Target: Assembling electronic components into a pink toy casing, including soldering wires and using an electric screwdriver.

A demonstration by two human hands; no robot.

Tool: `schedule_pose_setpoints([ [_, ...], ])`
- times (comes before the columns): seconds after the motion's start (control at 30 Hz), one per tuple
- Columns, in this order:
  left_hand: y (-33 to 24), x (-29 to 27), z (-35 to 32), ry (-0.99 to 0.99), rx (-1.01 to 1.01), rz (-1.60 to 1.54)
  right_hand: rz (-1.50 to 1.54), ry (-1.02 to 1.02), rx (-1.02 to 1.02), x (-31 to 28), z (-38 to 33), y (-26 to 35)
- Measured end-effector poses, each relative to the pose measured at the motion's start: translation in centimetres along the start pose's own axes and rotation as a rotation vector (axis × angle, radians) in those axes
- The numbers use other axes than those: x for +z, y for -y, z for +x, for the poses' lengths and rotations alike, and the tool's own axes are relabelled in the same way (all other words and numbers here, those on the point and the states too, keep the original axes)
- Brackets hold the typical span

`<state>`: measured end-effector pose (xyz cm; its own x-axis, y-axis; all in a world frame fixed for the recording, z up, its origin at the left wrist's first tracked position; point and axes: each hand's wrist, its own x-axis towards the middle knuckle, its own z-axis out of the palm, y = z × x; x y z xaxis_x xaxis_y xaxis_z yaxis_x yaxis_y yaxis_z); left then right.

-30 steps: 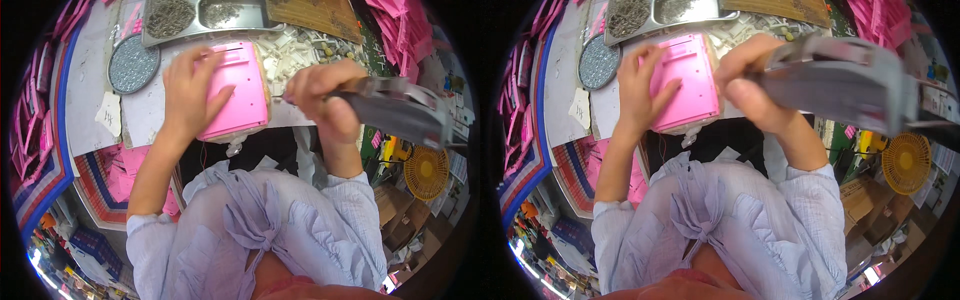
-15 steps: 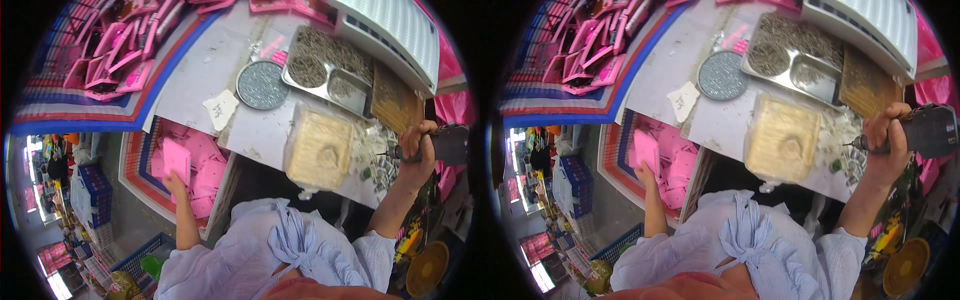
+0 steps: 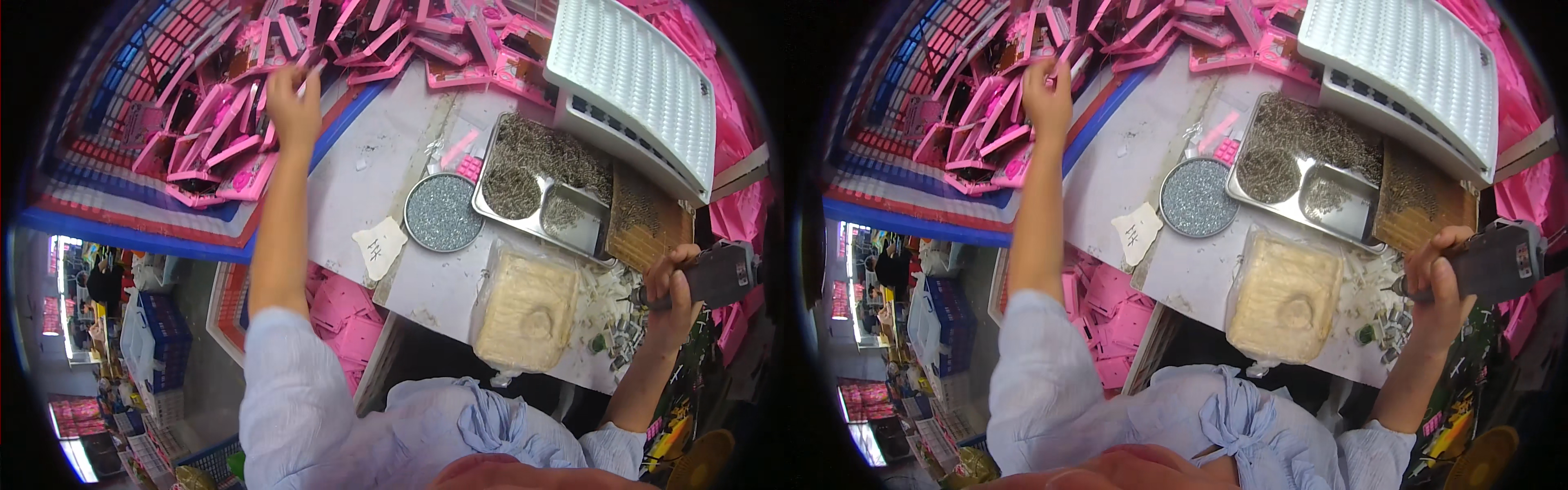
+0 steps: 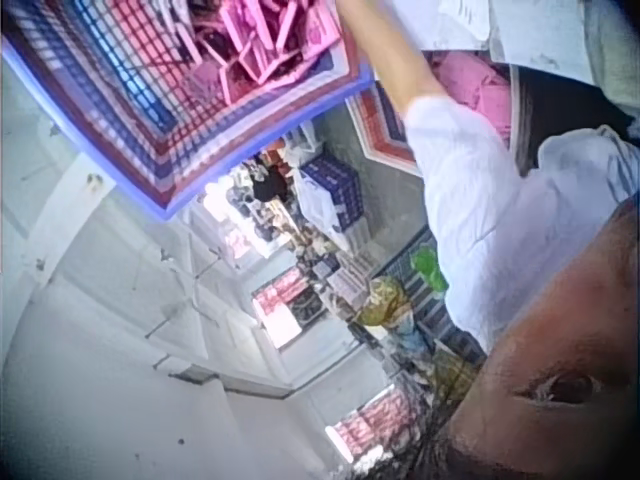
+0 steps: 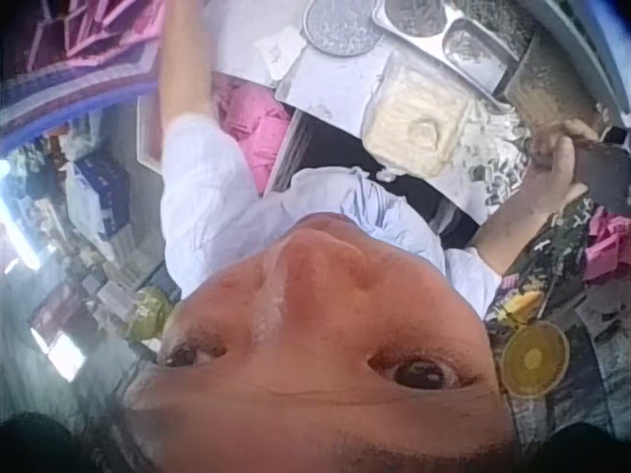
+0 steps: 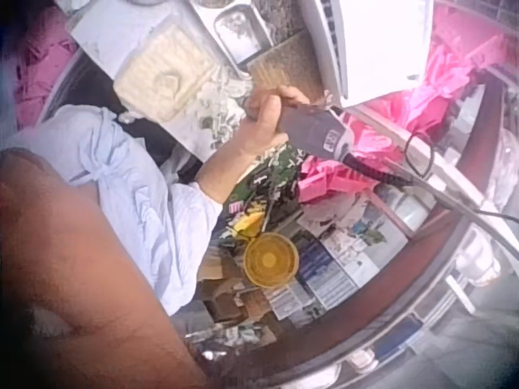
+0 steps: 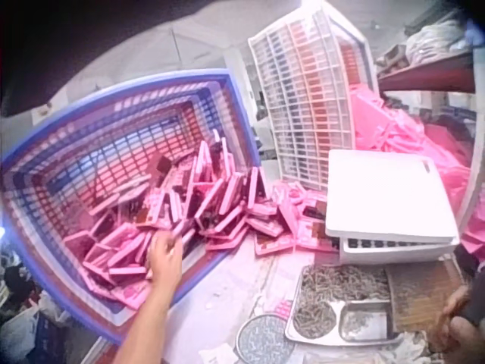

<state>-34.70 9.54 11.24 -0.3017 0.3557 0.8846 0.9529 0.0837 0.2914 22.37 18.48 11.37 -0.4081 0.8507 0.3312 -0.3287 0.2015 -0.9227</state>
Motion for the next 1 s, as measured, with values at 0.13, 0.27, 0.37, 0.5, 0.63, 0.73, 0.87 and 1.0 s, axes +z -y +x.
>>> schedule_pose_setpoints([
  [0.13, 10.3, 9.5, 11.2, 0.073, -0.171, 0.384, -0.017, -0.026, 0.048, 0.7, -0.6, 0.9],
  [0.27, 11.5, 13.6, 15.9, 0.365, -0.342, 0.387, -0.014, -0.047, 0.069, 0.1, -0.9, 1.7],
  [0.37, 12.3, 13.2, 16.7, 0.484, -0.388, 0.316, -0.037, -0.054, 0.069, 0.0, -0.7, 2.0],
  [0.5, 12.1, 11.5, 16.2, 0.285, -0.267, 0.374, -0.056, -0.06, 0.055, -0.2, 0.0, 2.0],
  [0.63, 11.7, 7.6, 15.8, -0.033, -0.246, 0.194, -0.062, -0.017, 0.099, -0.9, 1.0, 1.5],
  [0.73, 12.5, 4.6, 15.1, -0.218, -0.271, 0.166, -0.1, 0.032, 0.092, -1.5, 1.7, 1.0],
  [0.87, 12.7, -1.1, 13.8, -0.463, -0.308, -0.139, -0.315, -0.16, -0.154, 1.0, 1.6, 1.4],
  [1.0, 3.3, -5.7, 8.4, -0.163, -0.631, -1.025, -0.836, -0.416, -0.75, 2.3, -1.7, 2.8],
])
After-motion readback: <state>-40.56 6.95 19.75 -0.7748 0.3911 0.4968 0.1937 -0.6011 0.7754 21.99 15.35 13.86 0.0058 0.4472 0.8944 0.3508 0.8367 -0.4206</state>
